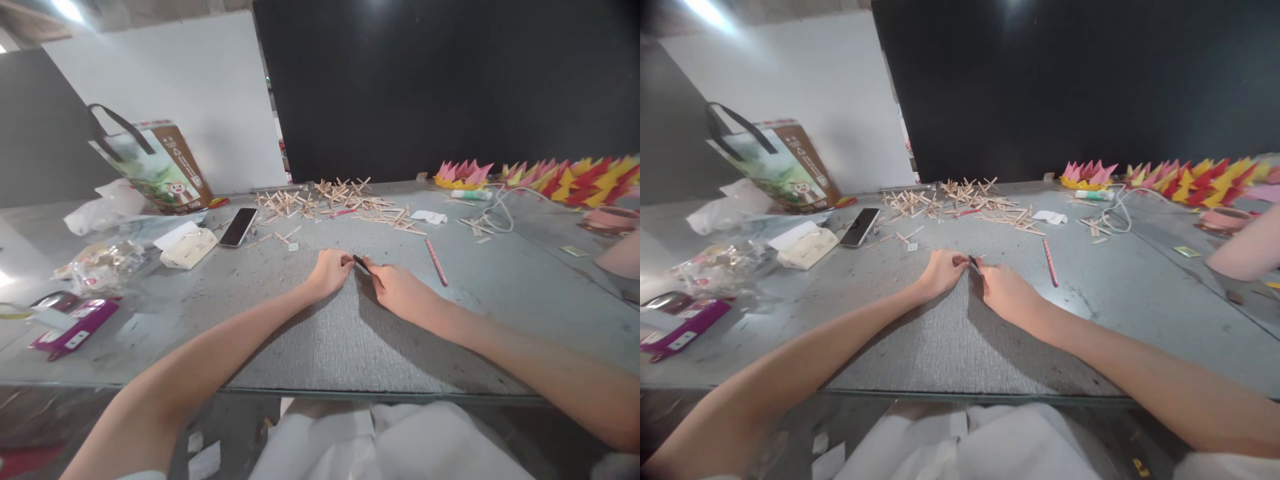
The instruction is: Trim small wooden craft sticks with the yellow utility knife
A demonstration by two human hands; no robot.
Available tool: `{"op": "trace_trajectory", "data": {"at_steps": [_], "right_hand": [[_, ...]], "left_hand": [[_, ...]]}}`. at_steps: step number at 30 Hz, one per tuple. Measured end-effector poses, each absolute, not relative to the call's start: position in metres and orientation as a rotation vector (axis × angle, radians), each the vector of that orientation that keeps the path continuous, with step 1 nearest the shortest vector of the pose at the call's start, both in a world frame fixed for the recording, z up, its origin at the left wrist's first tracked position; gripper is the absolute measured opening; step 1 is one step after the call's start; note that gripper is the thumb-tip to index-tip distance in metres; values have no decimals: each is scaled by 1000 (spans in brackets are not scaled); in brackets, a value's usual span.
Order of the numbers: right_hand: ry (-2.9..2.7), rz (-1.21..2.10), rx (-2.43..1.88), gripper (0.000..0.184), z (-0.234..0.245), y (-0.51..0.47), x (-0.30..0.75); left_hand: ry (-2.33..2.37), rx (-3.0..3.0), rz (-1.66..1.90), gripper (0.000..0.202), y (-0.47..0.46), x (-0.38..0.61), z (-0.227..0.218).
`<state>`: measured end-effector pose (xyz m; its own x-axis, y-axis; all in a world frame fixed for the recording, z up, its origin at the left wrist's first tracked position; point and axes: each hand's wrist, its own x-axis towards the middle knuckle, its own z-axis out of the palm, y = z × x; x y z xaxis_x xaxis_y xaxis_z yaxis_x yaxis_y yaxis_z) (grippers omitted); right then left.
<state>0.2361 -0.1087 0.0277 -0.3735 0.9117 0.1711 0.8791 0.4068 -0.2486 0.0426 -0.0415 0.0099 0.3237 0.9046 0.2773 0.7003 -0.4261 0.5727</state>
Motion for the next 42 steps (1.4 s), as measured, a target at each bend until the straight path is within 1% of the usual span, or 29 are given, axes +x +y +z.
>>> {"op": "trace_trajectory", "data": {"at_steps": [3, 11, 18, 26, 36, 42], "right_hand": [[-2397, 143, -1564, 65, 27, -113, 240], [-2405, 201, -1557, 62, 29, -105, 238], [-2404, 153, -1566, 65, 25, -105, 237], [-2431, 49, -1616, 64, 18, -112, 239], [-2419, 48, -1657, 60, 23, -119, 241], [-2453, 35, -1716, 64, 23, -120, 241]], "left_hand": [[1435, 2242, 818, 15, -42, 43, 9], [1377, 2362, 887, 11, -40, 44, 9], [1445, 2241, 803, 14, -42, 45, 12], [1413, 2238, 817, 15, -46, 46, 12], [1392, 2239, 812, 16, -46, 48, 13], [1390, 2215, 803, 16, -45, 50, 12]]}}
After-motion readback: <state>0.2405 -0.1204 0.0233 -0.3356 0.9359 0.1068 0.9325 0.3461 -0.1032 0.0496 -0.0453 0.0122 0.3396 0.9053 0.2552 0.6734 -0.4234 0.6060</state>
